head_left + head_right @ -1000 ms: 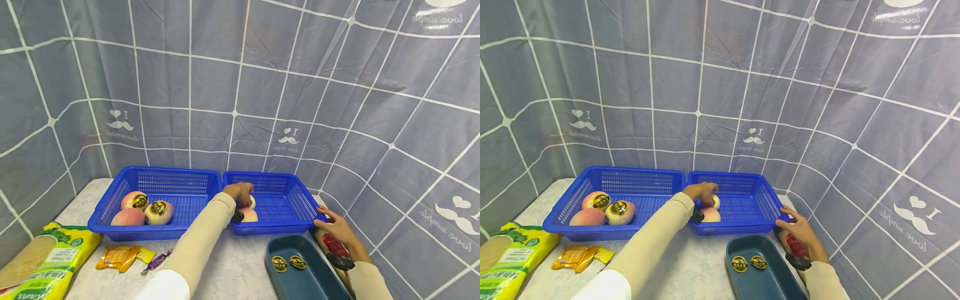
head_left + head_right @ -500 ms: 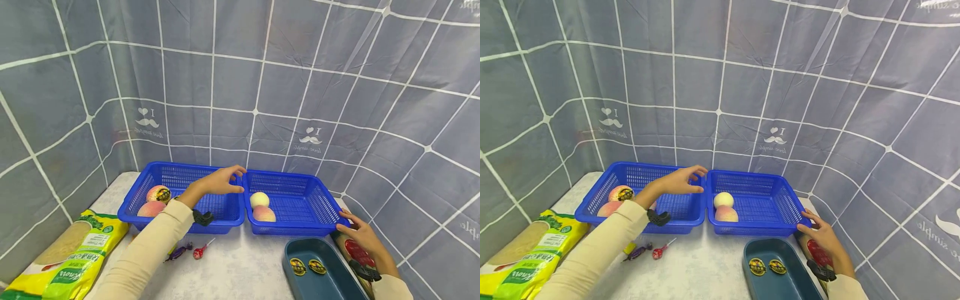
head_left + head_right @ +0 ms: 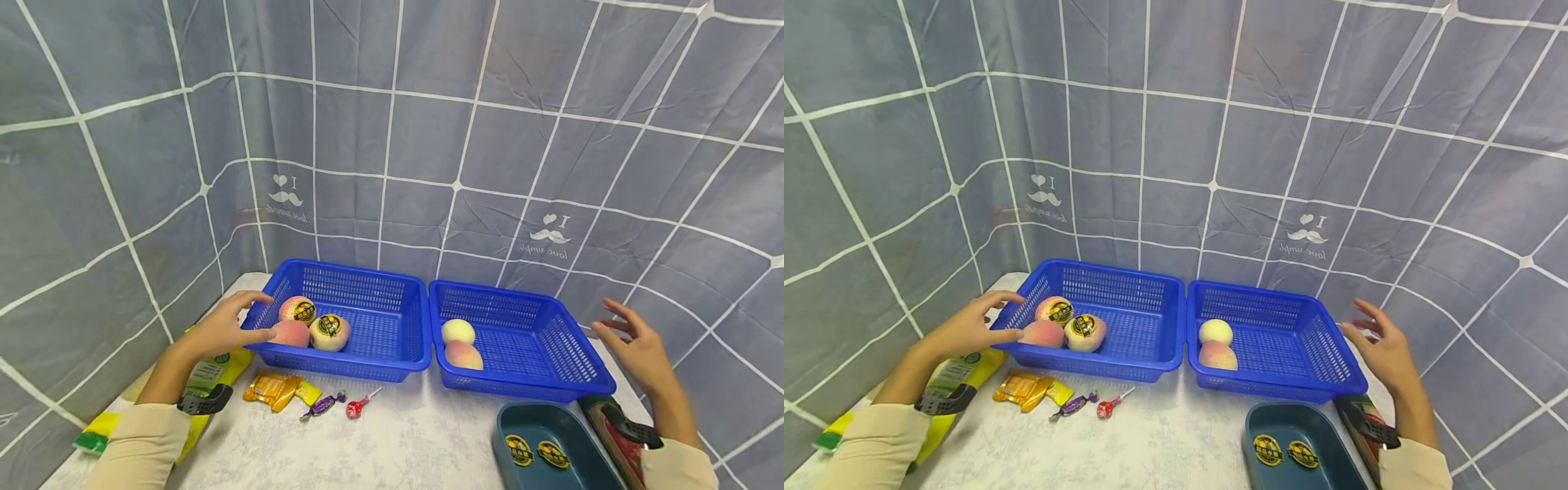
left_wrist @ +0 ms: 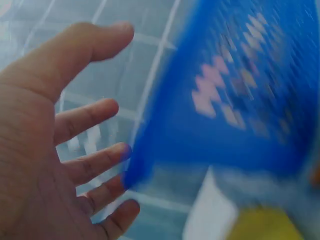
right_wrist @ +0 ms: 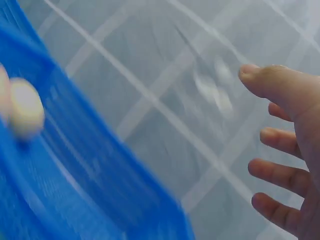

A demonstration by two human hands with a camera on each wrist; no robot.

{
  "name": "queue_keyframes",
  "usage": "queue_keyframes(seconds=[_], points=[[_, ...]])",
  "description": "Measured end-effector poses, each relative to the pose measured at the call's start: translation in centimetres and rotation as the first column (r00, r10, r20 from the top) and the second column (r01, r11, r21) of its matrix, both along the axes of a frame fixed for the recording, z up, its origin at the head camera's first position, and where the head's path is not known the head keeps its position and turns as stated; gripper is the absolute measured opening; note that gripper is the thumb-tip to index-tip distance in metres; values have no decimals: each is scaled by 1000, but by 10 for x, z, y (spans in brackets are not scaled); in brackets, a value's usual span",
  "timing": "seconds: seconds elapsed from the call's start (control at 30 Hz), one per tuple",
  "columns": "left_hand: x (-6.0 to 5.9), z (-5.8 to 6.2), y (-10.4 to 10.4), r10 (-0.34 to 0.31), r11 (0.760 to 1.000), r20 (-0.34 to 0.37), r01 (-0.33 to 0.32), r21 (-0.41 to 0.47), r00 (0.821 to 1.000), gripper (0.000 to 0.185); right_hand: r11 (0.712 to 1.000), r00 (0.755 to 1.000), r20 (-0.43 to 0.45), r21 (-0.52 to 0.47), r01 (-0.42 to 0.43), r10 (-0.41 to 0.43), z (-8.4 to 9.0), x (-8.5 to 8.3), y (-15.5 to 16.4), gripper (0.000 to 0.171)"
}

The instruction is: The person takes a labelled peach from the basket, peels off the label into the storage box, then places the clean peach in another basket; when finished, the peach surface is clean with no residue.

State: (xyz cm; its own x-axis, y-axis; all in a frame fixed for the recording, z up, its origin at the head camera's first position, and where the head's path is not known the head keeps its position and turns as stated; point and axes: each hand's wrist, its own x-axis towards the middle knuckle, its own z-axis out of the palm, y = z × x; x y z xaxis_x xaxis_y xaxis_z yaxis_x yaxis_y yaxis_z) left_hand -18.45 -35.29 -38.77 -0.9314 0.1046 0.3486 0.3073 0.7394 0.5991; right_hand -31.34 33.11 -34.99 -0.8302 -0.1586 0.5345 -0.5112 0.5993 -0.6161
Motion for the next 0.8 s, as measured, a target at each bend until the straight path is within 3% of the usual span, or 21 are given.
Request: queue_keyframes(seconds=[0.1, 0.2, 0.33, 0.47, 0.6, 0.73, 0.8], points=[[9, -13, -15, 18, 999, 5, -18, 49, 1000, 57, 988, 983, -118, -54, -147, 140, 19, -15, -49, 52], [10, -24, -22, 35, 996, 11, -35, 87, 999, 54, 955, 949, -185, -103, -278, 256, 33, -32, -101, 48], [8, -29, -28, 39, 995, 13, -40, 95, 999, 51, 920, 914, -168, -72, -385, 369, 45, -48, -171, 45], [7, -28, -30, 13, 996, 3, -14, 91, 1000, 47, 889, 889, -20, 14, -458, 458, 48, -58, -235, 46], [7, -25, -30, -14, 995, -7, 14, 94, 1000, 46, 861, 854, 130, 12, -509, 503, 37, -67, -293, 54], [10, -24, -30, -14, 996, 4, 13, 91, 1000, 46, 812, 781, 327, 63, -580, 532, 7, -66, -347, 68], [12, -25, -30, -7, 996, 8, 6, 89, 1000, 46, 769, 732, 433, 126, -627, 526, -9, -62, -370, 76]])
